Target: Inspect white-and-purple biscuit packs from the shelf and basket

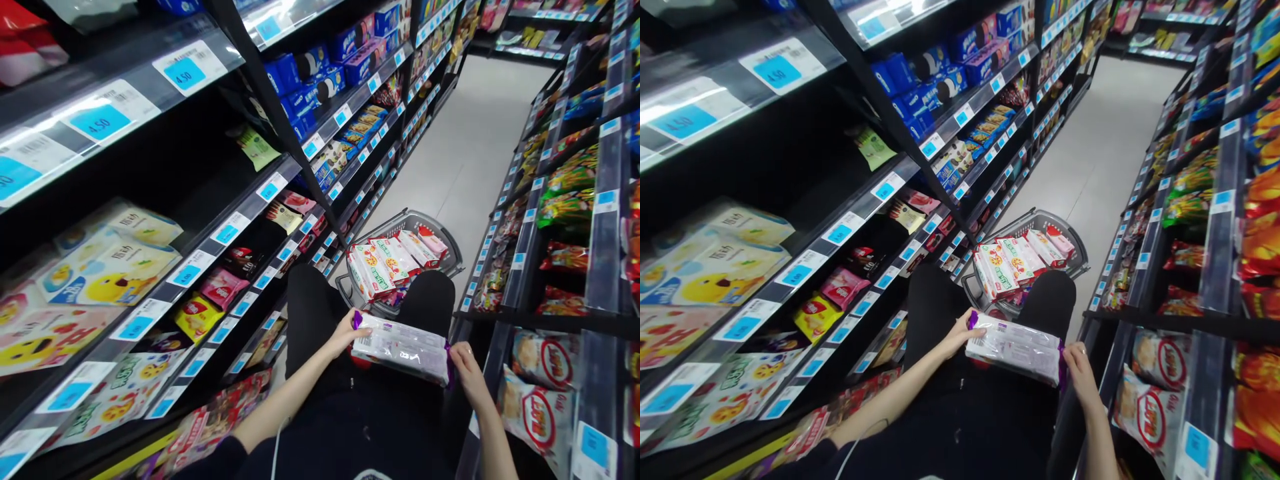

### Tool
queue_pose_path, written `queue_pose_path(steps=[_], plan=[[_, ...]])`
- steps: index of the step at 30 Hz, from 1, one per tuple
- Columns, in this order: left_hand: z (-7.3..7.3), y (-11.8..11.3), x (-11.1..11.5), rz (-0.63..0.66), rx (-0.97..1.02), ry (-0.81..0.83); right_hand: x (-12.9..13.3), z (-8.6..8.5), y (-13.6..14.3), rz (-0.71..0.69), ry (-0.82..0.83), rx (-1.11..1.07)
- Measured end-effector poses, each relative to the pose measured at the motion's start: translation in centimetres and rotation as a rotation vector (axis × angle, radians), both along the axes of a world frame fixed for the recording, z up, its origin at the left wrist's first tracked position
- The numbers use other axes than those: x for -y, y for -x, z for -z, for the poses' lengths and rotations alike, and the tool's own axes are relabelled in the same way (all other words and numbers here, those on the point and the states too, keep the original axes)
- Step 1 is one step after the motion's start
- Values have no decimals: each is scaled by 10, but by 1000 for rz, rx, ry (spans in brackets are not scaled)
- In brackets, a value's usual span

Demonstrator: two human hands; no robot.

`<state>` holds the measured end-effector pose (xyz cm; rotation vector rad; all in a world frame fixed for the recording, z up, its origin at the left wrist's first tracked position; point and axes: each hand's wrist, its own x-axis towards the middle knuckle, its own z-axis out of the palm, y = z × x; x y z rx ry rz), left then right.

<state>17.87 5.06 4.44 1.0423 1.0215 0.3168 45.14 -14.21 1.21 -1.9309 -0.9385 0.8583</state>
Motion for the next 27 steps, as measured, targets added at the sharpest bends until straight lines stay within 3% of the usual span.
queue_pose_path(steps=[4,9,14,19,21,24,27], plan=[[-2,-1,3,10,6,-10,11,9,8,71,-1,-16],[-9,5,11,37,-56,-392,26,24,17,181,4,-31],[-18,10,14,231,-143,-617,38,31,19,280,27,-20],[-9,2,17,440,-251,-996,43,27,9,347,65,21],[-7,-4,19,469,-284,-1128,44,25,2,367,88,36],[-8,-13,23,464,-256,-1106,47,25,-8,416,122,71],[-8,-16,24,327,-193,-829,49,29,-17,461,144,98]])
